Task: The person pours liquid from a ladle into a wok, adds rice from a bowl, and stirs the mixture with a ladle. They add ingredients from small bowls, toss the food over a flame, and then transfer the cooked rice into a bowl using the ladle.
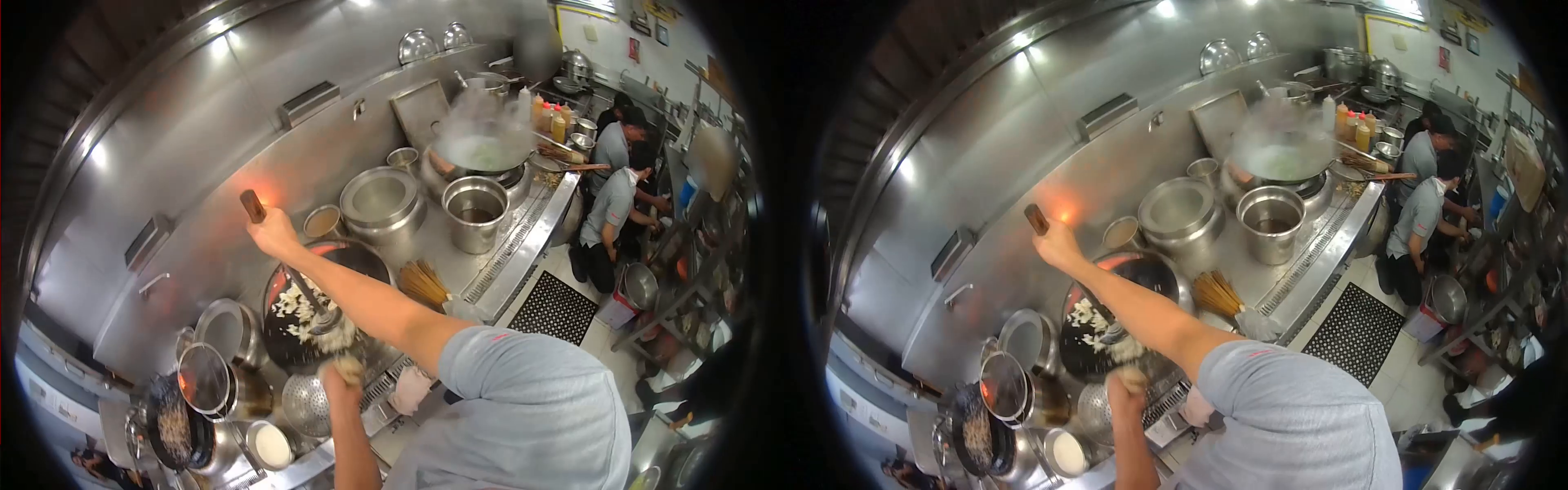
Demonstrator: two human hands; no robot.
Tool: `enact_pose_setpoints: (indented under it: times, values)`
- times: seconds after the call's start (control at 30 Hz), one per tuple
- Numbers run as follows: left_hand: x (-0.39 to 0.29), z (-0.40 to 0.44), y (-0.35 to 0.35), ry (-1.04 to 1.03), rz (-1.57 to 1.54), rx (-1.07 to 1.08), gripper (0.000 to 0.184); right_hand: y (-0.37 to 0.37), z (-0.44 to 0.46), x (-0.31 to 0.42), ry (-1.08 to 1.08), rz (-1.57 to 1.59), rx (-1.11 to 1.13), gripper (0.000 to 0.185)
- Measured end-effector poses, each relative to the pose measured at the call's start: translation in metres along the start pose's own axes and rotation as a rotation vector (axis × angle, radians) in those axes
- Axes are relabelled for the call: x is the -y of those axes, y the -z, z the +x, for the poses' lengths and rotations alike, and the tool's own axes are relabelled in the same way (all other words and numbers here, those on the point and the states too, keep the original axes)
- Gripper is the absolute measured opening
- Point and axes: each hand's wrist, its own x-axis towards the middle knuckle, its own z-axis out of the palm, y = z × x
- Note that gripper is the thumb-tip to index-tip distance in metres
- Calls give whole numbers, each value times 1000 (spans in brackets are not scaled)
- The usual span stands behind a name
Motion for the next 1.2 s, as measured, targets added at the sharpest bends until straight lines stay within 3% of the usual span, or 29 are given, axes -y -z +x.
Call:
enact_pose_setpoints:
  times: [0.03,0.1,0.17,0.23,0.3,0.37,0.4,0.43,0.5,0.53,0.7,0.77,0.83,0.93,0.97,1.1,1.2]
  values:
    - [2,28,24,-8,34,208,16,-7,-13,-15,21,-52,0,21]
    - [29,19,20,71,11,-275,14,0,-27,-29,152,84,4,26]
    - [49,-14,15,100,-43,-278,13,2,-2,-21,372,318,-78,30]
    - [56,-38,9,8,-91,-295,13,36,31,-9,78,106,13,18]
    - [62,8,64,-68,-349,158,10,53,27,30,-19,234,-12,4]
    - [20,32,30,-106,-35,-299,6,66,14,34,7,481,64,3]
    - [13,50,33,-144,51,-239,7,72,7,18,0,525,83,2]
    - [7,60,22,-218,-18,-333,12,64,0,-4,17,479,53,1]
    - [-8,59,38,14,-123,15,20,42,-18,-71,-20,235,59,4]
    - [-17,43,26,84,-160,16,22,33,-11,-91,-67,350,134,4]
    - [1,69,57,150,-129,23,28,23,-22,-22,-93,545,241,3]
    - [-2,60,57,202,-73,50,34,9,-23,-49,-146,468,239,2]
    - [-3,52,47,166,10,-55,32,-3,5,-52,-96,306,175,3]
    - [-13,48,32,137,45,-108,33,0,2,-44,-90,505,186,5]
    - [-9,42,32,148,45,-115,35,-13,-7,-62,-87,383,194,7]
    - [-15,37,32,140,-41,-52,39,-11,10,-44,-118,454,240,3]
    - [-4,33,46,196,-149,48,37,-13,-3,-80,-137,393,210,3]
